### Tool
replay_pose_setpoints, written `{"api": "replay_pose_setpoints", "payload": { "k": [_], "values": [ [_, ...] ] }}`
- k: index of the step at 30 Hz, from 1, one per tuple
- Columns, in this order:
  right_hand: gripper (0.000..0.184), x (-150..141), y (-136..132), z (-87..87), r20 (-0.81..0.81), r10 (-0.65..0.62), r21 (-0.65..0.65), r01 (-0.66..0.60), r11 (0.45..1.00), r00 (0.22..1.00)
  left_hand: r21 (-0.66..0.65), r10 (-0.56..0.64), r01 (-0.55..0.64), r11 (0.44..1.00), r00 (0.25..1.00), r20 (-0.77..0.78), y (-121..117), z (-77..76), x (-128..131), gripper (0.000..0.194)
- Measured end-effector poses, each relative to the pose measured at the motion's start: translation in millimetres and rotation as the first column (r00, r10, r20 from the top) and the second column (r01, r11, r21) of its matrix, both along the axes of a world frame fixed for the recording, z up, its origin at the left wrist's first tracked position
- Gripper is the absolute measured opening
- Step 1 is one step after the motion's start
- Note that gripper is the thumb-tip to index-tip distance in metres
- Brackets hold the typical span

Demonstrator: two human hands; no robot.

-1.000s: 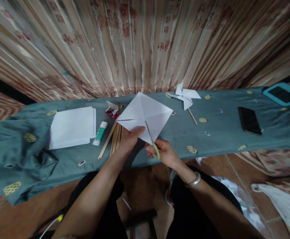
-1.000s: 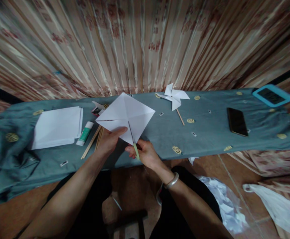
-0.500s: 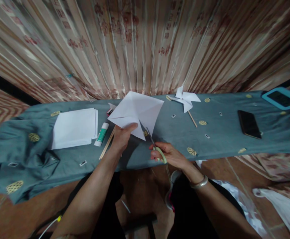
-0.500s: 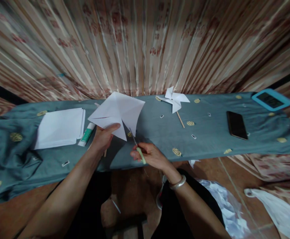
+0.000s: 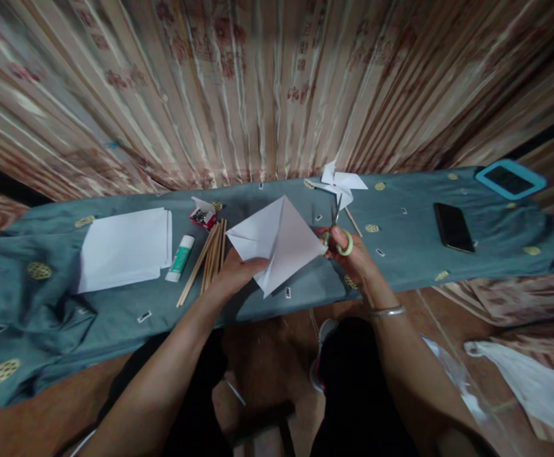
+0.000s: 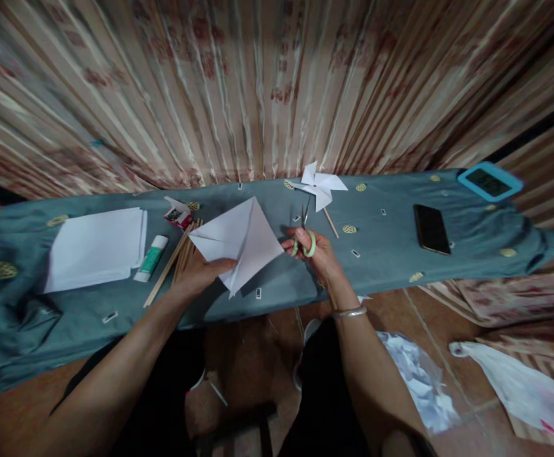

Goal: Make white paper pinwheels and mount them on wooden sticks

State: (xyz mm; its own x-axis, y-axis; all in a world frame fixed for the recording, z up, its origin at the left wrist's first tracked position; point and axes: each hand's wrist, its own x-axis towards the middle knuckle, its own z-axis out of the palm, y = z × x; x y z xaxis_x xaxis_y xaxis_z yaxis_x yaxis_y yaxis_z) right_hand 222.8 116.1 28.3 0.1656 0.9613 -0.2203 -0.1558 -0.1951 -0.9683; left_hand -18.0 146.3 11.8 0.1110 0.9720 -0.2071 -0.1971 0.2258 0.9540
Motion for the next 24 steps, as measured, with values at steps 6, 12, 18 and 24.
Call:
{"api": "replay_pose_setpoints", "payload": {
  "k": [6, 12, 18, 24],
  "values": [
    [0.053, 1, 4, 0.6, 0.108, 0.153, -0.023, -0.151, 0.988, 0.982, 0.067, -0.198, 0.222, 0.973, 0.944, -0.263, -4, -3.8, -1, 0.023],
    [0.047, -2, 4, -2.0, 0.094, 0.167, -0.030, -0.165, 0.986, 0.981, 0.036, -0.194, 0.213, 0.976, 0.936, -0.295, 0, -2.9, -6, 0.021],
    [0.040, -5, 9, -3.4, 0.067, -0.021, -0.008, 0.022, 1.000, 0.998, -0.024, -0.175, 0.175, 0.984, 0.985, 0.002, 7, 0.2, -3, 0.032],
    [0.039, -13, 16, -4.7, -0.107, -0.303, 0.016, 0.307, 0.952, 0.947, -0.075, -0.112, 0.153, 0.985, 0.914, 0.391, 3, 8.4, 5, 0.035]
  ]
}}
